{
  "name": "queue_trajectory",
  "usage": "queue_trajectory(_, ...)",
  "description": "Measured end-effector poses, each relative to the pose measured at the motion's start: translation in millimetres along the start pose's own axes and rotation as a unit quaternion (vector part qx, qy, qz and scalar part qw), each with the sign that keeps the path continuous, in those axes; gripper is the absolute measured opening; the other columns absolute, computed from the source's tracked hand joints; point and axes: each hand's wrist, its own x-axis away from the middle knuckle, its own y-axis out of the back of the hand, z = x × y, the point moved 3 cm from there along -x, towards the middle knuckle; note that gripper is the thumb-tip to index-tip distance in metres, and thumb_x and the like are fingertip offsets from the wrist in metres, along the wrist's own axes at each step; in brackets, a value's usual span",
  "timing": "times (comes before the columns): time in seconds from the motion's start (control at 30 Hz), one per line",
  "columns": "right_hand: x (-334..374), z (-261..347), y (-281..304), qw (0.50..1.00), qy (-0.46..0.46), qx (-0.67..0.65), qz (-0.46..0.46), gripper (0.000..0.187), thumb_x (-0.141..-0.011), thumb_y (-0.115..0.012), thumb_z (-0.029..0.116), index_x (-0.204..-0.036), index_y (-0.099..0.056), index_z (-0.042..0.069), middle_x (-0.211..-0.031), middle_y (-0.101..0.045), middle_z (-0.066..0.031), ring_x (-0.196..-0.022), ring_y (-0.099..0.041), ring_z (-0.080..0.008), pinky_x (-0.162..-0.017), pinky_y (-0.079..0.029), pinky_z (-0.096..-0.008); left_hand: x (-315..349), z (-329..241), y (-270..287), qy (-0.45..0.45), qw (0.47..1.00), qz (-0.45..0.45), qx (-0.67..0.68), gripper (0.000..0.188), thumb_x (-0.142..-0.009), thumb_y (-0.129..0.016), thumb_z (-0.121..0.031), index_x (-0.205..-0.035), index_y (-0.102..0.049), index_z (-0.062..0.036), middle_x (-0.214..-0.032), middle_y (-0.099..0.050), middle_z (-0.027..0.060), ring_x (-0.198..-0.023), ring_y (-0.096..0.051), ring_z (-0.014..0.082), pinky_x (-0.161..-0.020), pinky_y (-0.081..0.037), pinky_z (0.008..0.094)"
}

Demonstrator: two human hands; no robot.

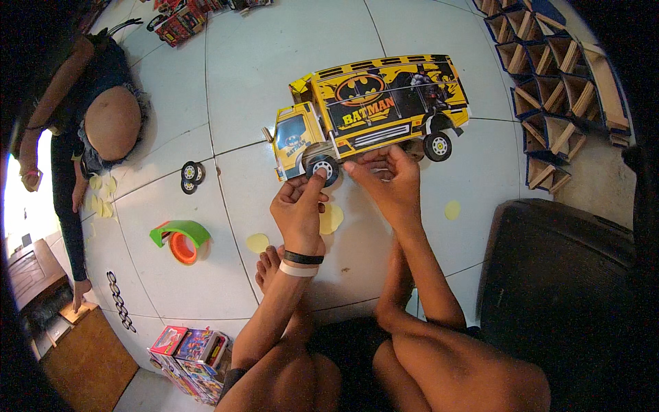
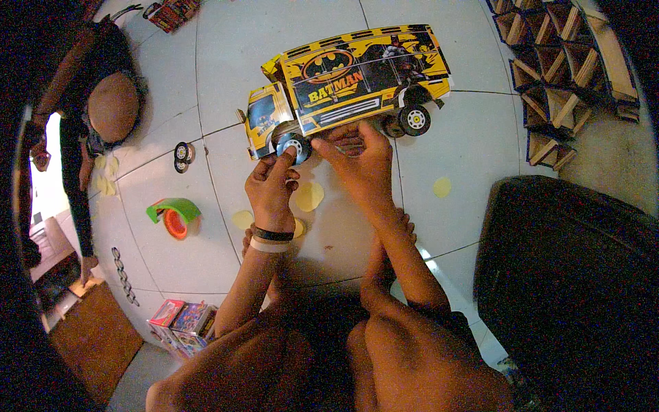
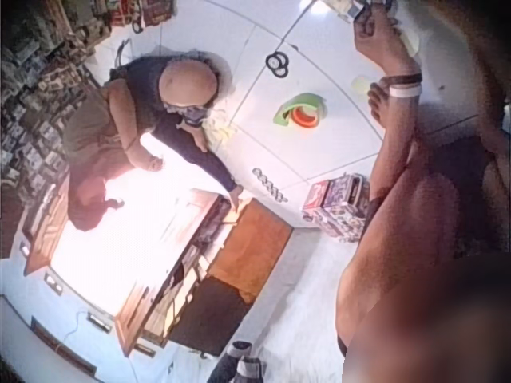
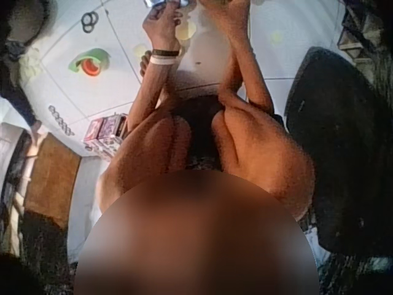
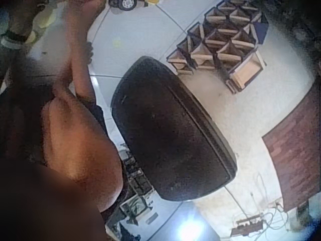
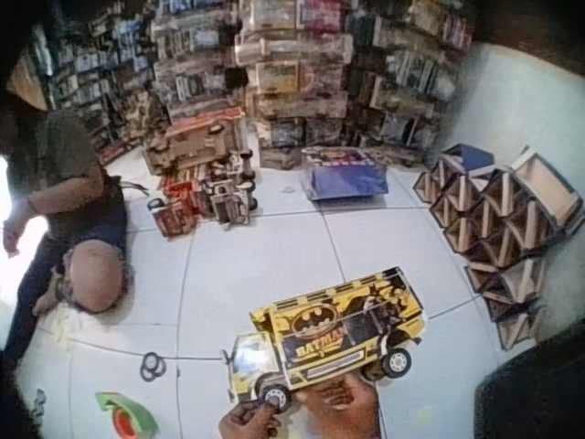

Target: The person assembles cardboard toy trucks by attaching circular wheel stickers to the wheel hubs. They handle multiple truck bodies, including a red truck and a yellow Batman-themed truck, applying stickers to each wheel position.

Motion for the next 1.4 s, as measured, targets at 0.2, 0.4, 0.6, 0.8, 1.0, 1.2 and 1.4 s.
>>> queue_trajectory(0.2, -3, -12, -19, 0.988, -0.054, -0.112, 0.089, 0.029, -0.083, -0.082, 0.016, -0.103, -0.068, 0.001, -0.091, -0.073, -0.0063, -0.081, -0.069, -0.0116, -0.074, -0.056, -0.0264, -2, 3, 2, -0.008, 1.0, 0.015, 0.011, 0.025, -0.084, -0.082, -0.018, -0.095, -0.067, -0.0016, -0.075, -0.069, 0.0021, -0.06, -0.059, 0.0064, -0.054, -0.043, 0.0203)
queue_trajectory(0.4, -9, -13, -25, 0.97, -0.132, -0.165, 0.123, 0.025, -0.086, -0.08, 0.019, -0.103, -0.069, 0.003, -0.084, -0.071, -0.0032, -0.072, -0.064, -0.0079, -0.065, -0.05, -0.0231, -5, 6, 10, -0.016, 0.998, 0.054, 0.004, 0.025, -0.086, -0.08, -0.016, -0.099, -0.067, 0.0008, -0.079, -0.069, 0.004, -0.066, -0.061, 0.0083, -0.059, -0.044, 0.0212)
queue_trajectory(0.6, -12, -16, -37, 0.972, -0.125, -0.182, 0.077, 0.027, -0.083, -0.082, 0.02, -0.101, -0.069, 0.003, -0.083, -0.07, -0.0025, -0.066, -0.062, -0.0087, -0.061, -0.05, -0.0242, -2, 6, 17, -0.083, 0.991, 0.107, 0.004, 0.023, -0.091, -0.073, -0.01, -0.106, -0.065, 0.0046, -0.087, -0.07, 0.0069, -0.075, -0.063, 0.0109, -0.067, -0.05, 0.0236)
queue_trajectory(0.8, -8, -19, -45, 0.99, -0.044, -0.103, 0.08, 0.031, -0.081, -0.083, 0.016, -0.104, -0.066, 0.003, -0.086, -0.069, -0.0039, -0.074, -0.065, -0.0114, -0.066, -0.054, -0.0262, -1, 4, 19, -0.083, 0.987, 0.134, 0.011, 0.022, -0.092, -0.07, -0.007, -0.109, -0.064, 0.005, -0.093, -0.07, 0.0081, -0.081, -0.065, 0.012, -0.075, -0.053, 0.0257)
queue_trajectory(1.0, 6, -12, -36, 0.965, -0.102, -0.203, 0.134, 0.031, -0.083, -0.082, 0.017, -0.104, -0.065, 0.004, -0.086, -0.069, -0.0036, -0.075, -0.065, -0.0101, -0.068, -0.052, -0.0251, 1, 5, 19, -0.077, 0.984, 0.155, 0.042, 0.021, -0.093, -0.067, -0.004, -0.11, -0.063, 0.0055, -0.097, -0.07, 0.0086, -0.085, -0.065, 0.013, -0.081, -0.054, 0.0272)
queue_trajectory(1.2, -6, -9, -34, 0.971, -0.143, -0.155, 0.116, 0.024, -0.088, -0.079, 0.025, -0.098, -0.069, 0.006, -0.081, -0.07, -0.0012, -0.066, -0.062, -0.0069, -0.062, -0.047, -0.0229, -1, 6, 19, -0.081, 0.987, 0.136, 0.014, 0.02, -0.092, -0.066, -0.003, -0.11, -0.063, 0.0059, -0.097, -0.07, 0.0092, -0.086, -0.066, 0.014, -0.082, -0.054, 0.0275)
queue_trajectory(1.4, 0, -16, -24, 0.952, -0.169, -0.19, 0.171, 0.022, -0.087, -0.078, 0.018, -0.1, -0.068, 0.003, -0.085, -0.072, -0.0053, -0.073, -0.069, -0.0125, -0.067, -0.055, -0.0252, -5, 9, 23, -0.072, 0.986, 0.145, 0.046, 0.025, -0.091, -0.066, -0.003, -0.114, -0.063, 0.007, -0.097, -0.07, 0.0085, -0.088, -0.065, 0.014, -0.082, -0.054, 0.0275)
